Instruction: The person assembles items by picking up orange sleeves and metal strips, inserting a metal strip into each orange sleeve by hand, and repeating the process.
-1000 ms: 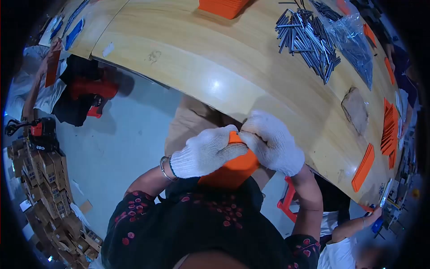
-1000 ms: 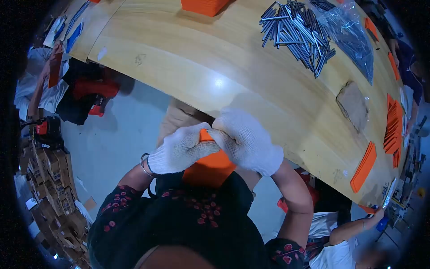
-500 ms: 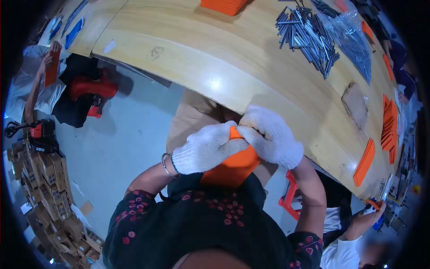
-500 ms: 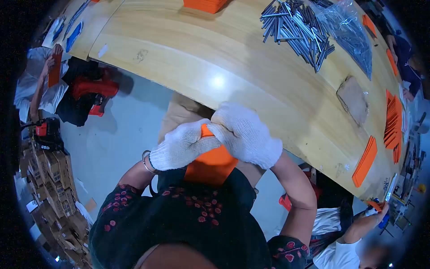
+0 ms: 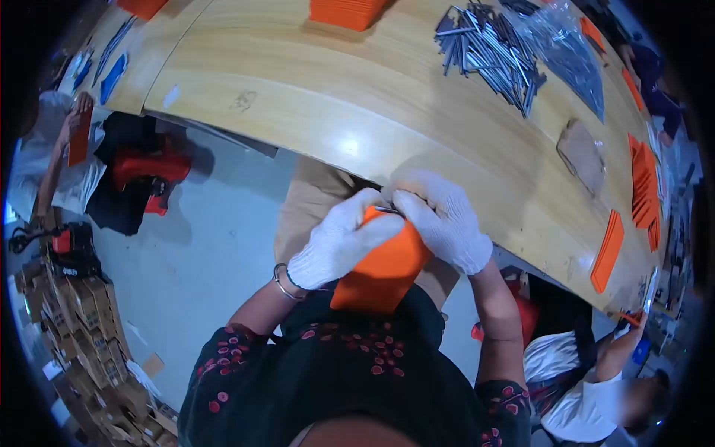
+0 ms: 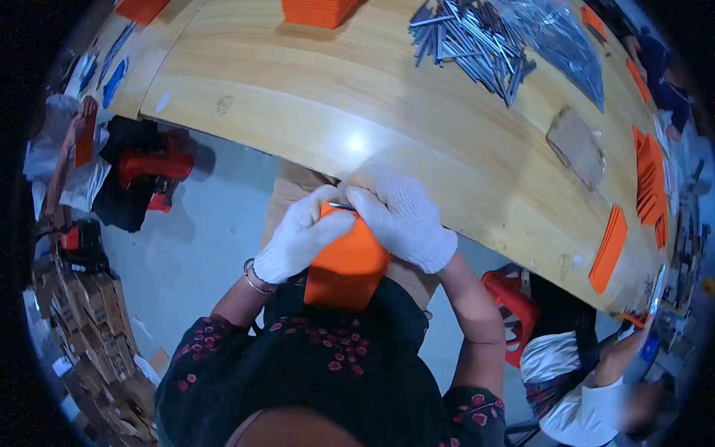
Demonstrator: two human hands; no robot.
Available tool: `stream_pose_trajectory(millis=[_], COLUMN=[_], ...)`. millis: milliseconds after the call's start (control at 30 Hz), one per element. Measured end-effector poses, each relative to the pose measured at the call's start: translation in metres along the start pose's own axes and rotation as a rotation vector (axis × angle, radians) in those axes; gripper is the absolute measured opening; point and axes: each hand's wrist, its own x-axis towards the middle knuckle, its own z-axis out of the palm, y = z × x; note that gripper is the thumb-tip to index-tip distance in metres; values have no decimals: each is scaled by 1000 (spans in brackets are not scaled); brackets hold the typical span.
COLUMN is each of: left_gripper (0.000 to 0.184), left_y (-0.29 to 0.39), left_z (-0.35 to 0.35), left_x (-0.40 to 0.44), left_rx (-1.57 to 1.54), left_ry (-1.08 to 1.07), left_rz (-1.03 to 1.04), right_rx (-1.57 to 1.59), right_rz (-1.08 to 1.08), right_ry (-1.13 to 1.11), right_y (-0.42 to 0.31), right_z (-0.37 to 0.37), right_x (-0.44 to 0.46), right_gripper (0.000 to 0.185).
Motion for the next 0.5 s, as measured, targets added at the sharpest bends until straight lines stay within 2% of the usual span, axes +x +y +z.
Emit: stream_pose_trajectory(millis=[67,200,267,300,367,400,500], left_gripper=[17,15,15,16,16,16,13], left_y=[0,-9,-20,-27,-38,-40,-41], left_z=[5,15,18,19,22,24,30], left_x=[3,15,18,19,17,18,25], left_rx=[-61,-237,-256,-279,-312,-300,-330], left_ry=[0,84,100,127,169,152,151], left_rz=[-82,78,53,27,-34,-41,-160], right_rx=[7,193,176,184,171,184,395], right_rz=[56,267,387,394,492,501,407], right_ry=[98,380,436,443,218,234,471], right_y=[0,-5,3,9,17,21,30], right_z=[2,0,16,24,45,53,73], right_x=[-13,-42,-70,-78,-90,-91,-84], right_gripper=[25,26,23,23,20,20,20])
